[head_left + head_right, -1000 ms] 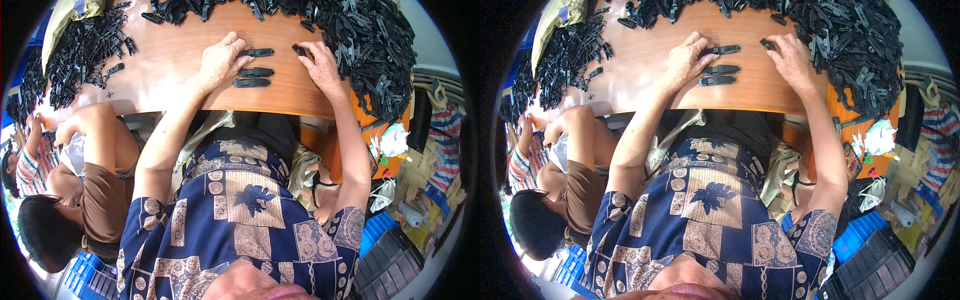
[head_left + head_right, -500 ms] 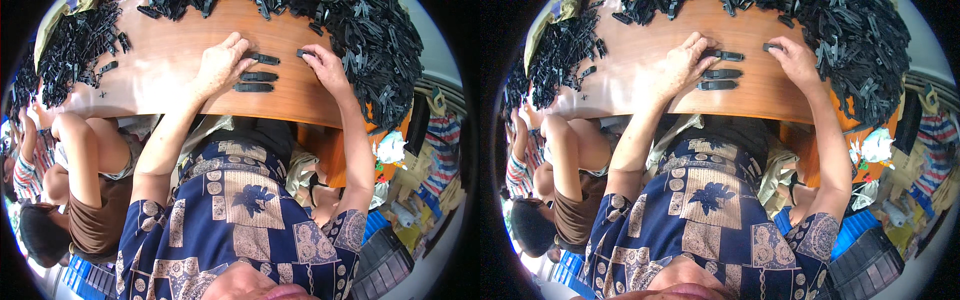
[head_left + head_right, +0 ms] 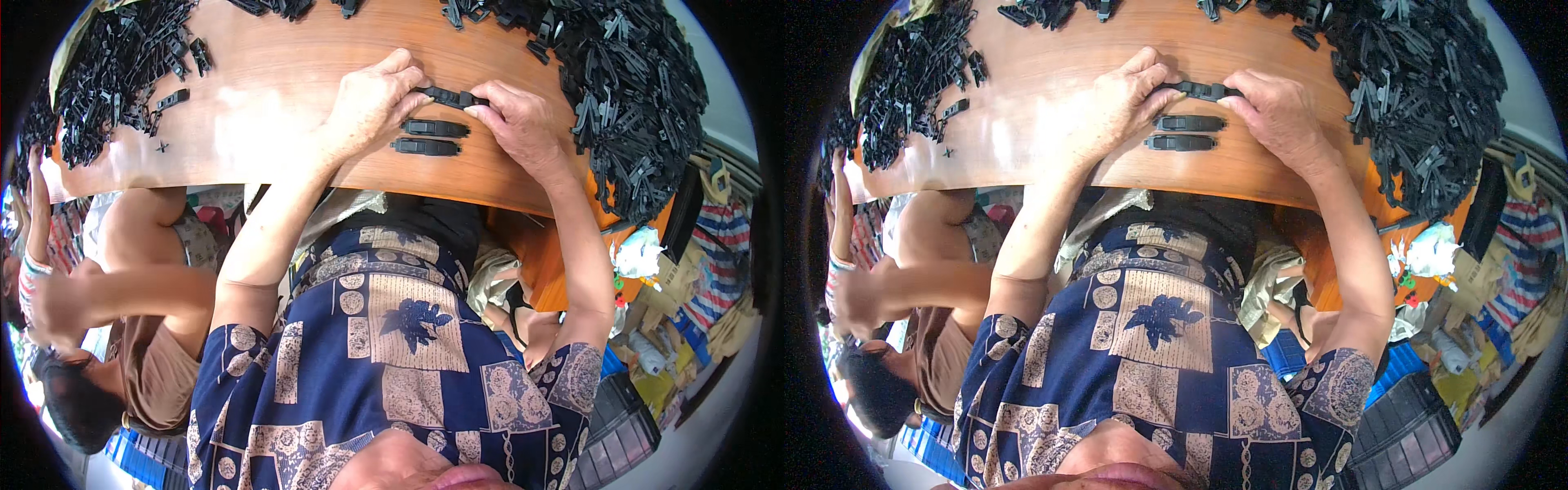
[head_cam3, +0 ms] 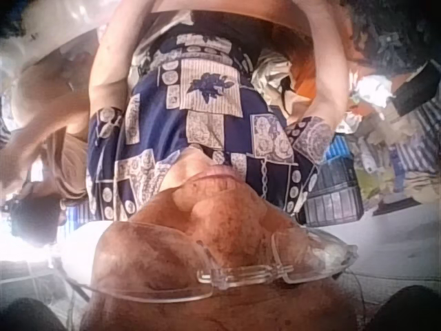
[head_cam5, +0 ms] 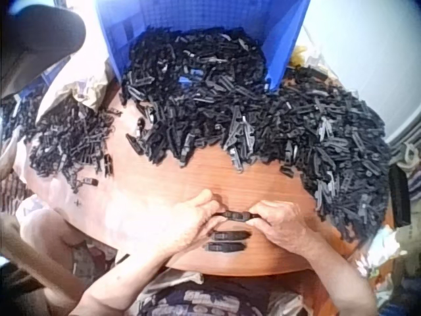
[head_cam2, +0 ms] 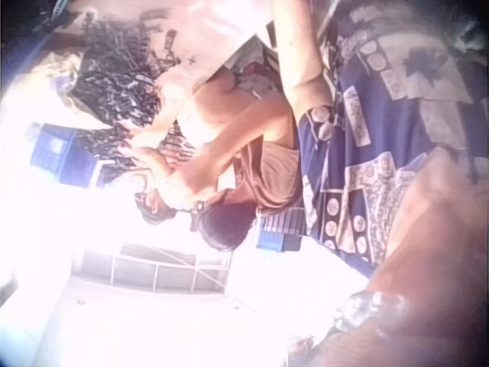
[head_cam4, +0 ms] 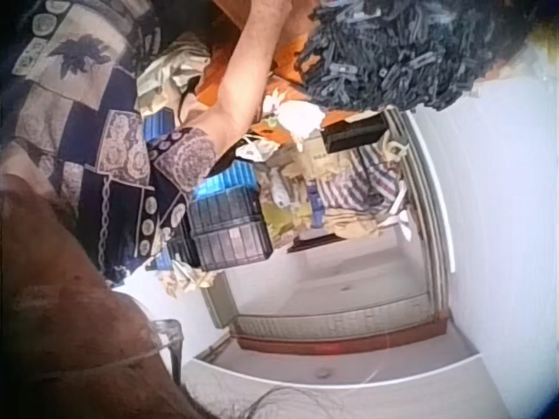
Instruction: The person assembles plastic components by hand, stacks the assembled pieces on the table, deposits them into a sack under the desk, and assembles more plastic components by hand.
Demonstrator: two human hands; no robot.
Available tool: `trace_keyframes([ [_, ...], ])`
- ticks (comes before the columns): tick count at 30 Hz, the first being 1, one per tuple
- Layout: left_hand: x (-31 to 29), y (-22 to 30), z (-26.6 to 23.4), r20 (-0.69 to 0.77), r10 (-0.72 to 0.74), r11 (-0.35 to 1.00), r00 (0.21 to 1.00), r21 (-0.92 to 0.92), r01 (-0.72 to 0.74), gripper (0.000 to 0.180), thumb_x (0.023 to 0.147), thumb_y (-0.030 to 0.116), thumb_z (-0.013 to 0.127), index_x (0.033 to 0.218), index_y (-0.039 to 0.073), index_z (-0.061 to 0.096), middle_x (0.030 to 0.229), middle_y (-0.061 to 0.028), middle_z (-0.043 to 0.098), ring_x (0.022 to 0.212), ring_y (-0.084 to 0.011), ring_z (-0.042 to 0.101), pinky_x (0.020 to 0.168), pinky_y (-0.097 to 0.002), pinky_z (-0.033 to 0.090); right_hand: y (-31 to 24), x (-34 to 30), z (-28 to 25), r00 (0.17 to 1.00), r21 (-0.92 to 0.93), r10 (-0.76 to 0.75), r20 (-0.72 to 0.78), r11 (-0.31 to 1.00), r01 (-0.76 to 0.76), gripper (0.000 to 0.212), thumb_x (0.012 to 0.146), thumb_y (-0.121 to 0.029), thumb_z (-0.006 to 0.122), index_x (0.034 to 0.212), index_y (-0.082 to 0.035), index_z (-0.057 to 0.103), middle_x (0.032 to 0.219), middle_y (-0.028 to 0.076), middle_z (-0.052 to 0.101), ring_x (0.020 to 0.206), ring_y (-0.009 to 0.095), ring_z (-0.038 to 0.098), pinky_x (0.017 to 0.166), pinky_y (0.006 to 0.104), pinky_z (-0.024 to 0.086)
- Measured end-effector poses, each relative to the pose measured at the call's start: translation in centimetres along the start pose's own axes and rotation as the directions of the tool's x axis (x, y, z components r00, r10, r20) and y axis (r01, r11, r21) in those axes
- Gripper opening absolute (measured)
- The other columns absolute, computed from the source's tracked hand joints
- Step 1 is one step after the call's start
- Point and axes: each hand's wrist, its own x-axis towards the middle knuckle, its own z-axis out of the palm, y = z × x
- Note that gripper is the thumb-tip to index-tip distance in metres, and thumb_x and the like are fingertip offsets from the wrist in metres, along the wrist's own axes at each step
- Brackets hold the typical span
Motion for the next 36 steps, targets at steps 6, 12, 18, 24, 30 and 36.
trace_keyframes([
  [6,0.0,0.0,-0.1,0.016,0.017,1.0,1.0,-0.004,-0.017,0.016,0.087,0.017,0.071,0.101,0.009,0.069,0.096,-0.0075,0.062,0.089,-0.0317,0.067,0.075,-0.0418,0.055,-0.4,0.6,1.3,0.999,0.05,0.023,0.042,0.998,-0.025,0.015,0.09,-0.021,0.07,0.094,-0.008,0.065,0.084,0.012,0.068,0.077,0.036,0.067,0.066,0.0445,0.052],
  [12,1.0,-0.8,-0.2,0.071,0.044,0.999,0.996,-0.033,-0.042,0.015,0.09,0.018,0.068,0.103,0.01,0.068,0.097,-0.0075,0.064,0.088,-0.0319,0.068,0.075,-0.043,0.056,0.1,0.7,1.0,0.998,0.094,0.052,0.025,0.994,-0.054,0.018,0.091,-0.025,0.07,0.095,-0.008,0.066,0.085,0.014,0.066,0.079,0.034,0.067,0.068,0.0446,0.052],
  [18,8.8,-3.8,-0.1,0.002,0.22,0.914,0.975,0.349,-0.207,0.029,0.089,0.015,0.068,0.117,0.013,0.062,0.107,-0.0111,0.061,0.095,-0.036,0.065,0.078,-0.0454,0.056,6.4,1.5,-1.9,0.967,-0.389,0.034,-0.254,0.911,-0.134,0.022,0.094,-0.015,0.063,0.114,-0.007,0.062,0.106,0.016,0.061,0.095,0.033,0.065,0.075,0.0463,0.054],
  [24,12.4,-4.6,-0.2,0.216,0.316,0.78,0.924,0.495,-0.383,0.042,0.089,0.02,0.066,0.13,0.016,0.056,0.123,-0.0107,0.058,0.124,-0.0269,0.053,0.097,-0.0511,0.045,8.4,2.8,-1.8,0.976,-0.468,0.136,-0.172,0.86,-0.202,0.019,0.093,-0.01,0.062,0.111,-0.005,0.062,0.103,0.019,0.06,0.091,0.038,0.065,0.078,0.0501,0.055],
  [30,8.2,-2.2,0.5,0.39,0.347,0.757,0.853,0.421,-0.501,0.034,0.089,0.023,0.071,0.118,0.01,0.056,0.105,-0.007,0.067,0.114,-0.0257,0.063,0.089,-0.0388,0.056,6.7,0.4,-1.4,0.967,0.042,0.216,-0.138,0.976,-0.213,0.013,0.091,-0.008,0.068,0.1,-0.001,0.063,0.099,0.016,0.062,0.09,0.031,0.067,0.083,0.0393,0.055],
  [36,7.9,-1.5,1.1,0.305,0.295,0.874,0.906,0.297,-0.385,0.029,0.094,0.027,0.068,0.114,0.007,0.06,0.106,-0.0104,0.063,0.106,-0.031,0.062,0.092,-0.0409,0.052,4.0,-1.1,2.2,0.893,0.674,0.407,-0.193,0.716,-0.181,0.017,0.092,-0.005,0.071,0.108,0.0,0.068,0.1,0.007,0.066,0.096,0.015,0.066,0.082,0.0279,0.055],
])
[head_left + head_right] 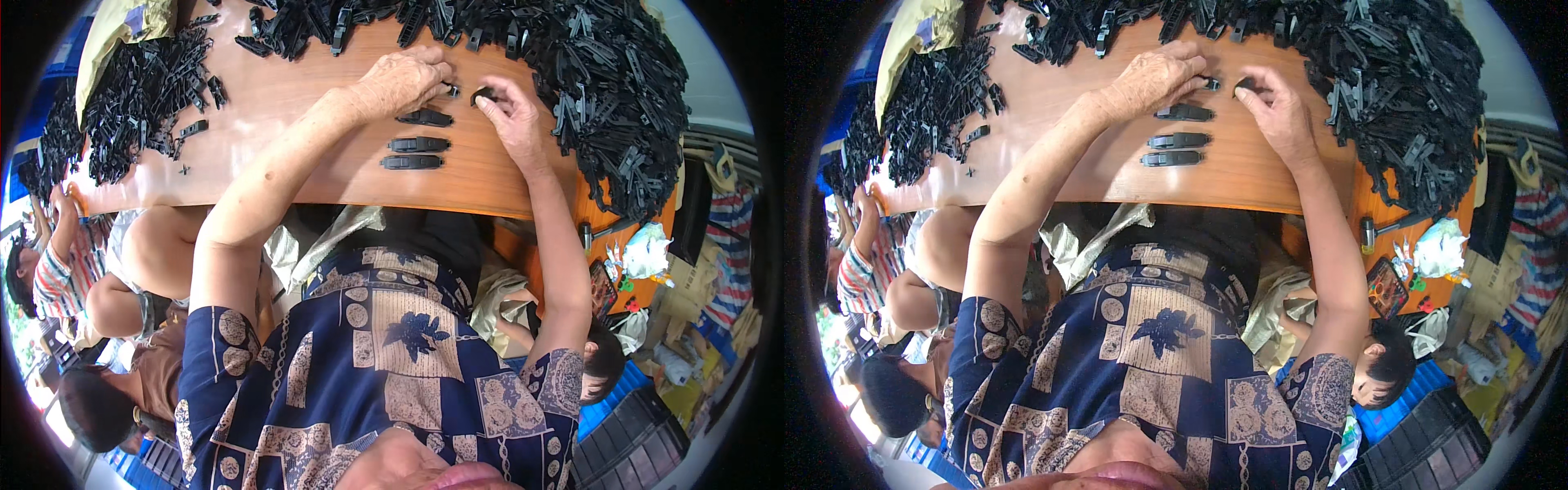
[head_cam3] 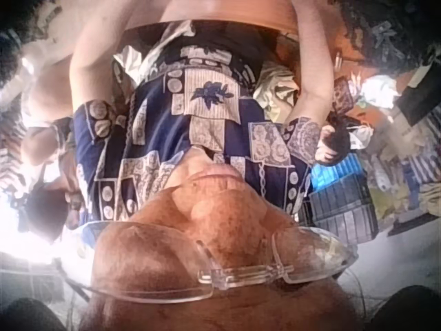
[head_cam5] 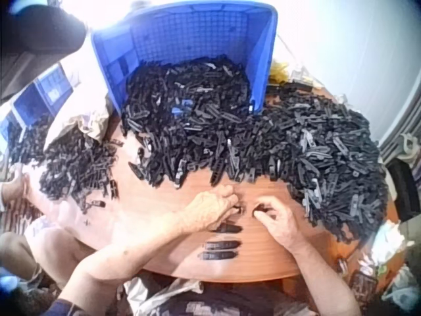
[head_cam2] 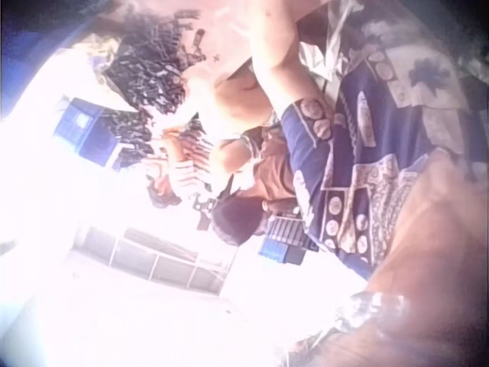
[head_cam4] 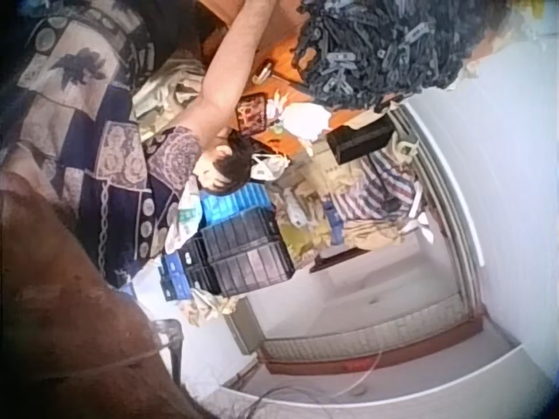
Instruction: The person assembles plastic components by hand, stacks the assembled pieces on the table, deposits them into a sack under the desk, and assembles more plastic components by hand.
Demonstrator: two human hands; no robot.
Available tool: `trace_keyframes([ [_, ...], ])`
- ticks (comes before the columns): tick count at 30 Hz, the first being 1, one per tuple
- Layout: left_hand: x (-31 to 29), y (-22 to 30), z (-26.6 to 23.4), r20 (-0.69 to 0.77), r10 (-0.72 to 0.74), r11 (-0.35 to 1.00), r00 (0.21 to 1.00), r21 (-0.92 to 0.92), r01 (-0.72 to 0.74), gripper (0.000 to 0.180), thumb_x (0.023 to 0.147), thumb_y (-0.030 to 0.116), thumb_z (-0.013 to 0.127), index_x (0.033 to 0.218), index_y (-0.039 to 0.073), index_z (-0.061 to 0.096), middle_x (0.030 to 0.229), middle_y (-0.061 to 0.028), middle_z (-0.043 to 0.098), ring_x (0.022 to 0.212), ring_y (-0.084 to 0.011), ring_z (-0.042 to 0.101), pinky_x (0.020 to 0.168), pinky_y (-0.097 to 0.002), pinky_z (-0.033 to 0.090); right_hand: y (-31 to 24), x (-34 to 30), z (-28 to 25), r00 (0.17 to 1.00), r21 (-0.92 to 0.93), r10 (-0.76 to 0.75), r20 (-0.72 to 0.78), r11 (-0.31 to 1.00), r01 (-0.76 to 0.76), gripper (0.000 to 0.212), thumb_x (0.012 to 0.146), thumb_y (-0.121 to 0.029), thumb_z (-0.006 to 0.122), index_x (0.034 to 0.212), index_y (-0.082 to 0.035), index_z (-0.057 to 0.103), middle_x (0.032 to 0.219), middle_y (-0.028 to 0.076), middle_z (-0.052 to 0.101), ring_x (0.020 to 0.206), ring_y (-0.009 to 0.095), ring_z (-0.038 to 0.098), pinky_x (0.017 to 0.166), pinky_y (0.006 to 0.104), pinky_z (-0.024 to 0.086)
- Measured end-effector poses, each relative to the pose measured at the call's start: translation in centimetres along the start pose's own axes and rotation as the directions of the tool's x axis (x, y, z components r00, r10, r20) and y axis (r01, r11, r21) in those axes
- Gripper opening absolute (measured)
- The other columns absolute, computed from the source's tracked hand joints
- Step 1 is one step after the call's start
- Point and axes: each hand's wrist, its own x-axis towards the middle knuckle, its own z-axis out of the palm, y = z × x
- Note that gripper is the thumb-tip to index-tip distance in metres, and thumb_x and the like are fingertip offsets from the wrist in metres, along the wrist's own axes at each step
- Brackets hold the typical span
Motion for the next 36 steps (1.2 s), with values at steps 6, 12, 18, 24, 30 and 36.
trace_keyframes([
  [6,-2.5,-1.3,0.1,-0.228,-0.093,0.994,0.969,-0.078,0.077,0.033,0.09,0.028,0.072,0.114,0.007,0.065,0.106,-0.0113,0.058,0.103,-0.0319,0.061,0.089,-0.0425,0.051,-1.7,-0.9,-1.7,0.961,-0.651,-0.235,0.149,0.708,0.274,0.019,0.087,-0.013,0.074,0.103,-0.003,0.069,0.095,0.008,0.065,0.089,0.025,0.063,0.081,0.037,0.051],
  [12,-3.5,-1.9,1.0,-0.251,-0.109,0.991,0.962,-0.099,0.086,0.029,0.085,0.023,0.075,0.108,0.006,0.066,0.101,-0.0109,0.059,0.098,-0.0333,0.061,0.083,-0.0427,0.052,-3.4,0.4,-1.5,0.901,-0.733,-0.312,0.303,0.528,0.429,0.019,0.087,-0.018,0.072,0.099,-0.004,0.068,0.087,0.009,0.062,0.087,0.029,0.062,0.077,0.0405,0.049],
  [18,-3.4,-1.9,0.8,-0.262,-0.099,0.986,0.96,-0.155,0.06,0.022,0.085,0.021,0.075,0.099,0.005,0.068,0.097,-0.0095,0.061,0.096,-0.0325,0.061,0.081,-0.0427,0.052,-5.5,2.6,0.4,0.819,-0.662,-0.309,0.484,0.483,0.573,0.015,0.087,-0.014,0.071,0.089,-0.003,0.06,0.088,0.013,0.065,0.083,0.034,0.065,0.074,0.0443,0.051],
  [24,-3.3,-1.9,0.9,-0.252,-0.108,0.974,0.962,-0.221,0.051,0.022,0.085,0.019,0.074,0.1,0.005,0.069,0.097,-0.0095,0.061,0.097,-0.0333,0.06,0.081,-0.0434,0.052,-4.9,2.8,1.2,0.871,-0.665,-0.179,0.458,0.581,0.469,0.019,0.086,-0.012,0.072,0.087,-0.002,0.055,0.087,0.017,0.065,0.082,0.039,0.066,0.072,0.0487,0.052],
  [30,-3.3,-1.7,1.0,-0.188,-0.135,0.971,0.973,-0.221,0.092,0.019,0.084,0.018,0.073,0.1,0.009,0.068,0.099,-0.0061,0.063,0.103,-0.0307,0.061,0.087,-0.0425,0.051,-3.8,2.7,3.6,0.927,-0.673,-0.205,0.315,0.64,0.371,0.018,0.091,-0.017,0.068,0.091,-0.002,0.058,0.086,0.019,0.065,0.084,0.04,0.066,0.073,0.0485,0.052],
  [36,-1.4,-2.4,-0.4,-0.363,-0.309,0.935,0.879,-0.286,0.21,0.037,0.088,0.039,0.075,0.099,0.005,0.068,0.096,-0.0139,0.067,0.086,-0.0323,0.067,0.076,-0.0435,0.054,-4.5,7.3,-0.5,0.801,-0.763,-0.379,0.464,0.29,0.578,0.026,0.088,-0.007,0.064,0.113,-0.011,0.061,0.109,0.008,0.057,0.1,0.03,0.063,0.083,0.0426,0.058],
])
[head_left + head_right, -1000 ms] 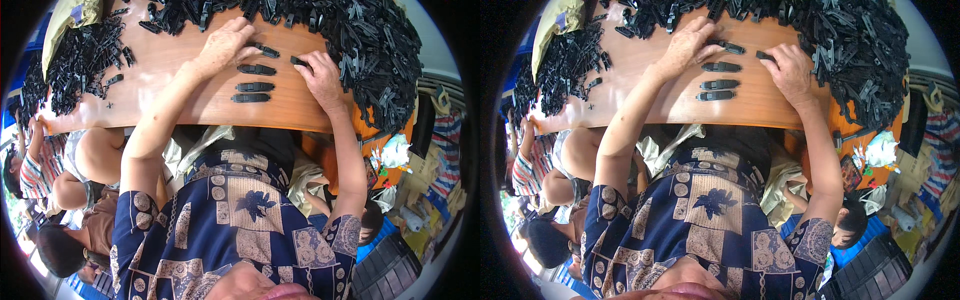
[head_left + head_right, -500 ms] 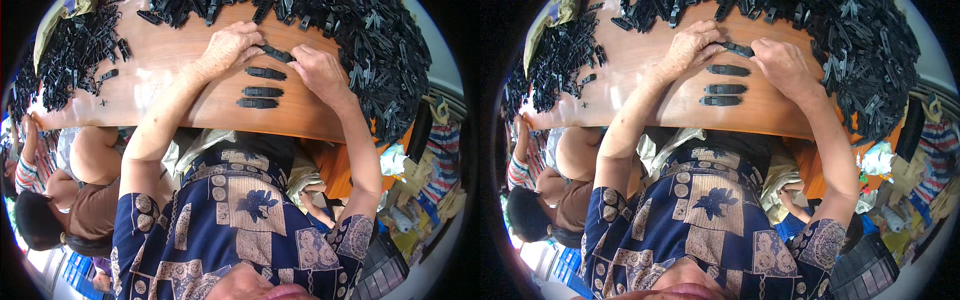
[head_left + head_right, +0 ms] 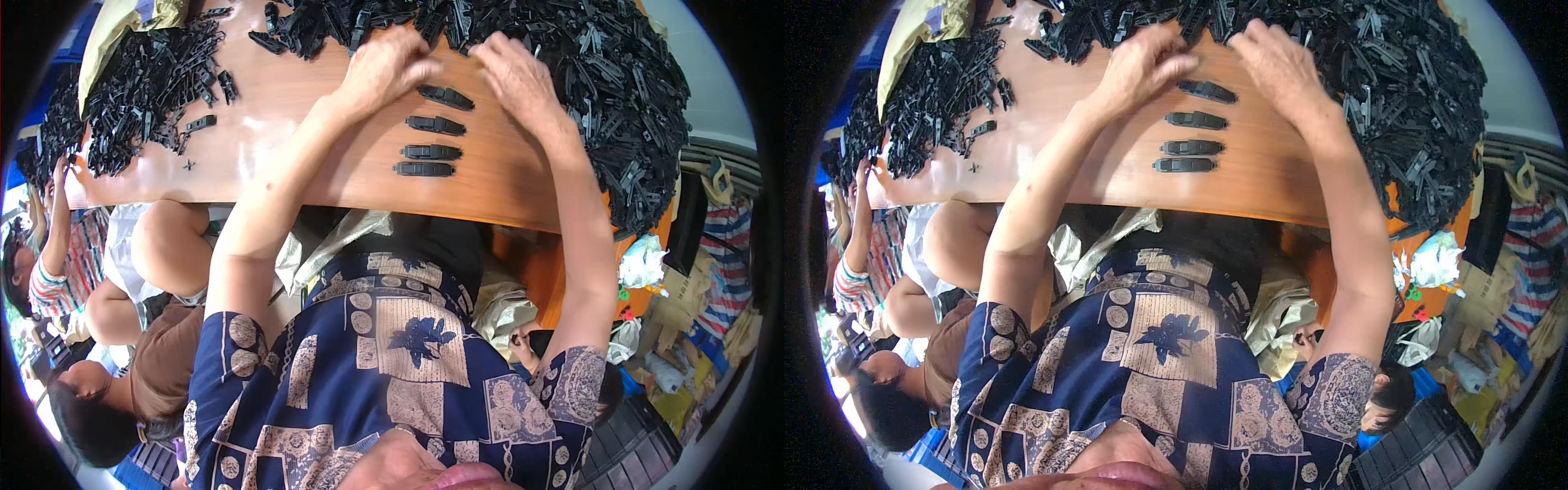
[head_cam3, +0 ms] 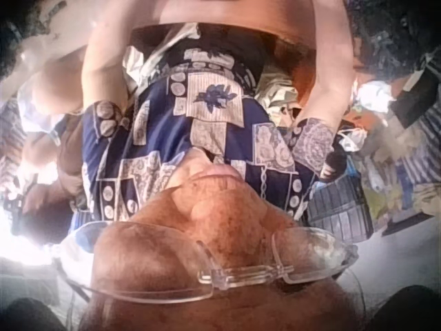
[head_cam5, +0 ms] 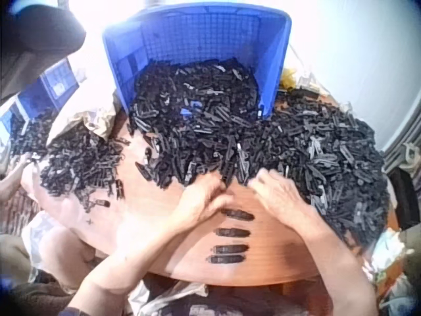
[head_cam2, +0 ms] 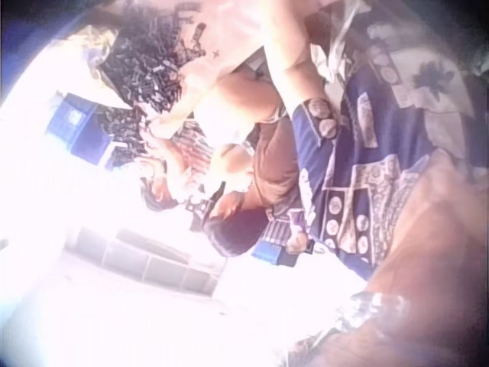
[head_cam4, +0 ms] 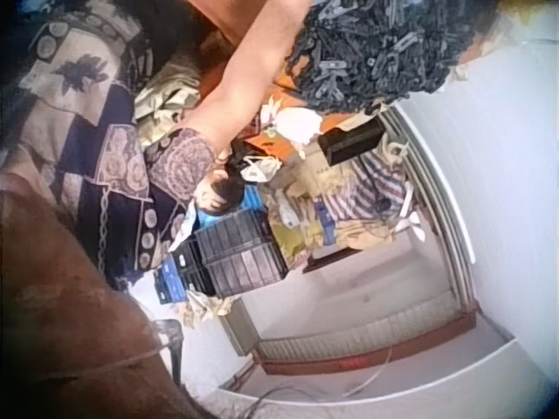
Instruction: The person assembles plastic components by hand, stacks the assembled pieces on the table, deposits them into a sack under the desk, and assembles more plastic components by hand.
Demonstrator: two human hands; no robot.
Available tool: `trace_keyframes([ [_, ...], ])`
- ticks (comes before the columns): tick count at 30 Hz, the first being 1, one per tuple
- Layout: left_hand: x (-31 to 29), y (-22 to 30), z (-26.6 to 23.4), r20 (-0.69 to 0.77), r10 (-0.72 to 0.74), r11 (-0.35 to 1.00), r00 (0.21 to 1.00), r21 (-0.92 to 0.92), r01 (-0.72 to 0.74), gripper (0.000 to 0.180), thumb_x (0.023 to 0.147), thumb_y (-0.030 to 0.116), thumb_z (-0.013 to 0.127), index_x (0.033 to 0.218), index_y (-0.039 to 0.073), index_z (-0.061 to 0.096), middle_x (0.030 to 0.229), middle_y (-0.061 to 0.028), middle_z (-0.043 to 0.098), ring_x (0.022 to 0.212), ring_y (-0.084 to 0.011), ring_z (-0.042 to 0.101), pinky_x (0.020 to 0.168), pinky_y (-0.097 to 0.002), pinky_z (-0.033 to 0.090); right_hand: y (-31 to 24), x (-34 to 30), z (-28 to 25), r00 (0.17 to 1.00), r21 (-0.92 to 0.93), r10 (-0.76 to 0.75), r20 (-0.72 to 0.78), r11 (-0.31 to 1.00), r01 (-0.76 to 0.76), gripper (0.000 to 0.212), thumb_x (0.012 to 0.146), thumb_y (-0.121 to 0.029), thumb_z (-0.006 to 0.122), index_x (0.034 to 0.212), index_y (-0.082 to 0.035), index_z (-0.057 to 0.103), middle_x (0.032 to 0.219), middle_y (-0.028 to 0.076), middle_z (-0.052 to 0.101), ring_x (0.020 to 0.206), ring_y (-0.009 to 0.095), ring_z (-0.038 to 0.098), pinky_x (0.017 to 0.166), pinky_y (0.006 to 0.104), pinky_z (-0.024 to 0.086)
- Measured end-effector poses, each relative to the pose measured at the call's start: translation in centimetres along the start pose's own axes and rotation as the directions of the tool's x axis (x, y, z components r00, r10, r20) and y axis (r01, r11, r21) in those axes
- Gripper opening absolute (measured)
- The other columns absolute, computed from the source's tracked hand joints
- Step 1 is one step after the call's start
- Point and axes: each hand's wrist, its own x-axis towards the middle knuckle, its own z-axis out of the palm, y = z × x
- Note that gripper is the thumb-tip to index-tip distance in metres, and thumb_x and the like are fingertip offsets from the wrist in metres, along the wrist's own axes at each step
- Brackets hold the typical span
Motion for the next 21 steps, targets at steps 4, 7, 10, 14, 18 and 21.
trace_keyframes([
  [4,2.8,-0.5,2.1,-0.042,-0.131,0.969,0.99,0.207,0.137,0.038,0.088,0.034,0.074,0.112,0.006,0.063,0.107,-0.0145,0.07,0.099,-0.0365,0.068,0.082,-0.0464,0.055,2.3,1.0,1.4,0.993,-0.303,-0.079,0.082,0.948,0.1,0.03,0.082,0.0,0.061,0.111,-0.008,0.062,0.113,0.009,0.056,0.101,0.028,0.063,0.083,0.0396,0.058],
  [7,2.6,-1.5,2.9,-0.022,-0.163,0.953,0.986,0.254,0.164,0.036,0.088,0.026,0.072,0.116,0.007,0.062,0.112,-0.016,0.07,0.102,-0.0394,0.067,0.085,-0.0492,0.055,2.5,1.4,1.7,0.988,-0.268,-0.147,0.052,0.951,0.156,0.026,0.082,0.001,0.061,0.107,-0.006,0.062,0.113,0.009,0.057,0.101,0.027,0.063,0.082,0.0392,0.059],
  [10,1.5,-2.1,2.1,0.0,-0.275,0.96,0.962,0.065,0.274,0.028,0.093,0.016,0.068,0.119,0.005,0.061,0.112,-0.0163,0.071,0.095,-0.0332,0.072,0.082,-0.0417,0.058,2.8,1.2,2.0,0.98,-0.232,-0.197,-0.012,0.954,0.189,0.023,0.081,-0.001,0.062,0.103,-0.006,0.063,0.11,0.01,0.058,0.101,0.027,0.064,0.082,0.0382,0.059],
  [14,-0.5,-1.5,0.5,0.399,-0.441,0.484,0.804,-0.649,0.587,0.019,0.103,0.008,0.058,0.121,0.005,0.062,0.108,-0.0085,0.071,0.09,-0.0151,0.071,0.08,-0.0271,0.06,3.2,1.0,1.8,0.996,-0.127,-0.091,0.024,0.988,0.093,0.016,0.087,-0.006,0.064,0.103,-0.007,0.062,0.106,0.01,0.059,0.099,0.029,0.065,0.082,0.04,0.058],
  [18,-1.2,-1.6,0.1,0.515,-0.377,0.239,0.769,-0.749,0.618,0.023,0.102,0.008,0.059,0.124,0.002,0.061,0.105,-0.0087,0.071,0.091,-0.0147,0.07,0.083,-0.0258,0.06,2.1,-0.3,2.3,0.988,0.188,0.112,-0.109,0.978,-0.09,0.018,0.094,-0.016,0.065,0.108,-0.007,0.059,0.105,0.013,0.062,0.096,0.035,0.065,0.081,0.0449,0.056],
  [21,-0.7,-2.1,0.3,0.529,-0.293,0.286,0.796,-0.746,0.601,0.023,0.105,0.01,0.053,0.123,0.0,0.064,0.101,-0.0024,0.068,0.082,-0.0086,0.064,0.075,-0.0198,0.054,0.9,-1.8,2.8,0.971,0.321,0.203,-0.126,0.934,-0.154,0.024,0.094,-0.019,0.068,0.11,-0.004,0.058,0.103,0.015,0.064,0.093,0.038,0.065,0.08,0.0458,0.054],
])
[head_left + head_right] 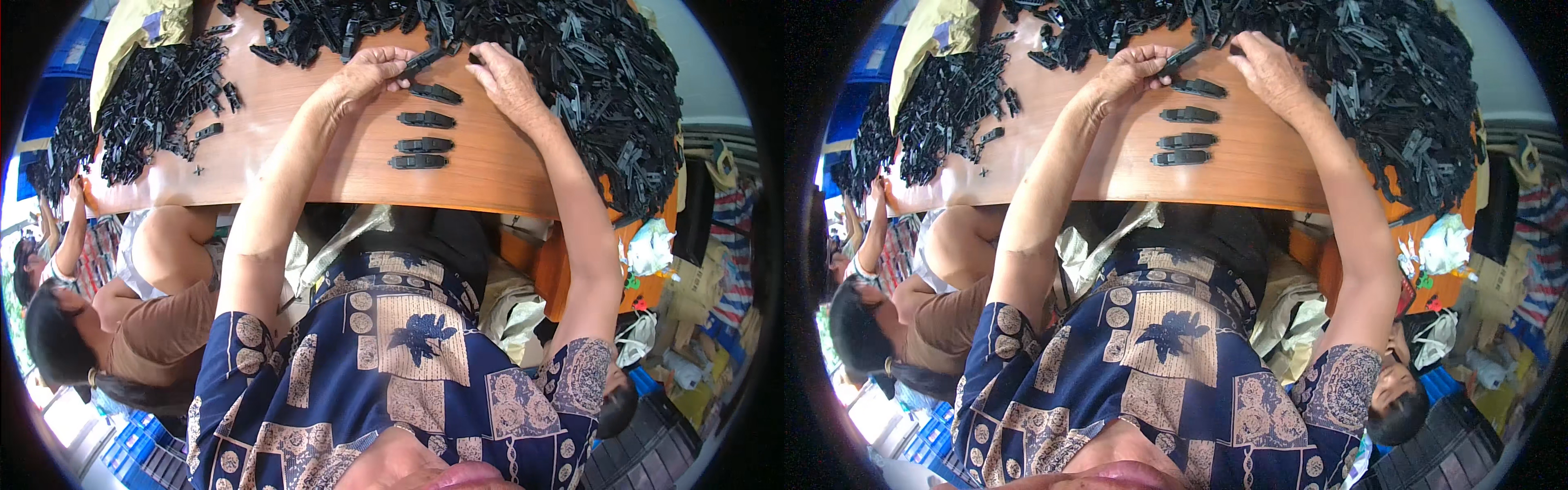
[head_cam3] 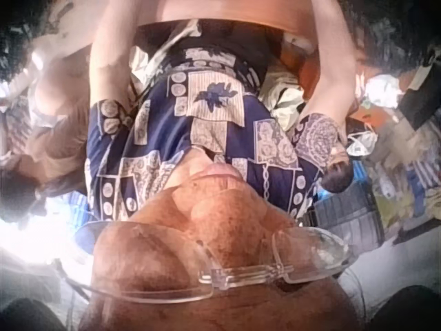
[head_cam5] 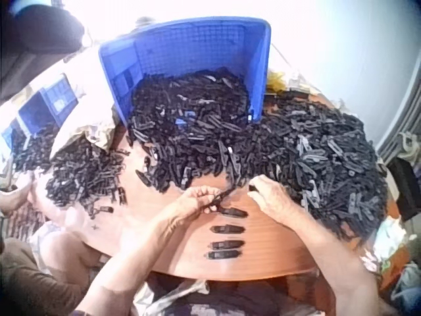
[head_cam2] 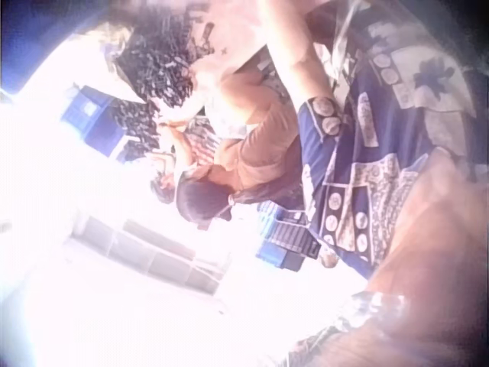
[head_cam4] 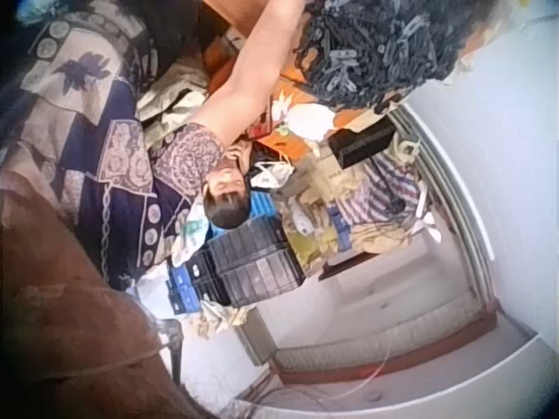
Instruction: The person assembles plastic components by hand, stacks the assembled pieces on the table, deposits them into a sack under the desk, and assembles more plastic components by hand.
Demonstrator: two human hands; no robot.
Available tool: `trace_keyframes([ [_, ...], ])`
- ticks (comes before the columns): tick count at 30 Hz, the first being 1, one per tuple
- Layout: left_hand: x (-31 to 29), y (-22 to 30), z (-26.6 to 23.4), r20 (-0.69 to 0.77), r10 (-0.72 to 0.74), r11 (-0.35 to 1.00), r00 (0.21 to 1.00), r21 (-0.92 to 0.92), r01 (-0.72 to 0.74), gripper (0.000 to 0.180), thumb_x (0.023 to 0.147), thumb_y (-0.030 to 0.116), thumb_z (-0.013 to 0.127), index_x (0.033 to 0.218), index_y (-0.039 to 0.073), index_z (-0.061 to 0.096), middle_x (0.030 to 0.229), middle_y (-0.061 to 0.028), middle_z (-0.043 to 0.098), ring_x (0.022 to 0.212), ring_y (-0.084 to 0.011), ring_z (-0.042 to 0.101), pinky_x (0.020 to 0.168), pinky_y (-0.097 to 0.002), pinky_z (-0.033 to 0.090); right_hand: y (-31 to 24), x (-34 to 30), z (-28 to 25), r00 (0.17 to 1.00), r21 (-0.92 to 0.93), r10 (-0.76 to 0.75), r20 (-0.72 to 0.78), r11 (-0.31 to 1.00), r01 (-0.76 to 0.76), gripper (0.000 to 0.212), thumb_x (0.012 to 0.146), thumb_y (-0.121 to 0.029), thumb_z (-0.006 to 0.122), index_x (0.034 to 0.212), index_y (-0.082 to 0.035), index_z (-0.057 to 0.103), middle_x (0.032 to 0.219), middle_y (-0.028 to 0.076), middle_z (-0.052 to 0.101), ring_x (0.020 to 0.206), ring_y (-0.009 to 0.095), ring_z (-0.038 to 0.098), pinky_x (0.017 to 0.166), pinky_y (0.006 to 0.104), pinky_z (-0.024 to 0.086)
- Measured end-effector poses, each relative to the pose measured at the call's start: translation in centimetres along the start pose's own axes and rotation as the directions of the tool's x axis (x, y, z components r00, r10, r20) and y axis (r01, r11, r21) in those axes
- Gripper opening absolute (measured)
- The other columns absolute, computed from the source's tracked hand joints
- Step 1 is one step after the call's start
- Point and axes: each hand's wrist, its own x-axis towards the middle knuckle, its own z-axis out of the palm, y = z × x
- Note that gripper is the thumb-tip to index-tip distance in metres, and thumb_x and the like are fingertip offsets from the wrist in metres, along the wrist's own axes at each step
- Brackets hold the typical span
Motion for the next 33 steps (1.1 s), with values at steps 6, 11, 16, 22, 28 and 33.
trace_keyframes([
  [6,2.3,0.5,1.4,-0.018,-0.043,0.934,0.999,0.354,0.046,0.026,0.105,0.019,0.057,0.121,0.002,0.067,0.096,-0.0016,0.068,0.076,-0.0072,0.061,0.067,-0.0213,0.049,0.7,-3.4,0.2,0.996,0.164,0.081,0.039,0.983,-0.087,0.025,0.091,-0.013,0.073,0.109,0.001,0.061,0.091,0.014,0.064,0.079,0.025,0.064,0.071,0.0357,0.052],
  [11,1.9,0.4,1.8,0.051,0.368,0.409,0.928,0.888,-0.211,0.029,0.095,0.03,0.07,0.114,0.007,0.071,0.094,-0.0128,0.074,0.087,-0.0233,0.072,0.079,-0.0359,0.056,0.4,-3.3,-0.8,0.984,0.165,0.145,0.105,0.973,-0.161,0.021,0.091,-0.018,0.071,0.102,-0.002,0.063,0.09,0.015,0.063,0.085,0.034,0.065,0.074,0.0419,0.05],
  [16,1.0,0.3,2.2,0.145,0.394,0.151,0.908,0.964,-0.22,0.025,0.09,0.027,0.073,0.11,0.011,0.073,0.106,-0.0063,0.07,0.097,-0.0291,0.07,0.087,-0.0423,0.055,-0.3,-1.3,-1.8,0.993,0.049,0.058,0.103,0.997,-0.064,0.021,0.091,-0.019,0.071,0.102,-0.004,0.063,0.094,0.013,0.063,0.089,0.036,0.065,0.078,0.0439,0.052],
  [22,0.8,0.1,2.0,0.24,0.453,0.15,0.858,0.929,-0.339,0.02,0.092,0.021,0.069,0.107,0.008,0.071,0.097,-0.0095,0.068,0.093,-0.0323,0.068,0.083,-0.0412,0.054,0.1,0.7,-1.7,0.944,-0.054,-0.115,0.308,0.989,0.138,0.019,0.092,-0.02,0.069,0.095,-0.005,0.058,0.089,0.015,0.067,0.087,0.039,0.067,0.074,0.0488,0.053],
  [28,0.9,0.0,1.8,0.26,0.483,0.191,0.836,0.9,-0.391,0.019,0.091,0.018,0.069,0.106,0.007,0.07,0.097,-0.0114,0.068,0.093,-0.0345,0.067,0.081,-0.043,0.053,-0.5,1.3,-1.7,0.918,-0.028,-0.03,0.396,0.999,0.045,0.024,0.091,-0.021,0.07,0.092,-0.003,0.055,0.081,0.02,0.067,0.084,0.043,0.066,0.071,0.0515,0.052],
  [33,1.1,0.2,2.0,0.275,0.432,0.179,0.859,0.907,-0.381,0.018,0.089,0.017,0.07,0.104,0.006,0.07,0.102,-0.0091,0.067,0.096,-0.0341,0.067,0.083,-0.0444,0.054,-1.7,1.0,0.6,0.966,0.036,0.004,0.259,0.999,-0.014,0.024,0.093,-0.021,0.067,0.092,-0.002,0.053,0.079,0.021,0.062,0.081,0.042,0.063,0.069,0.0495,0.048],
])
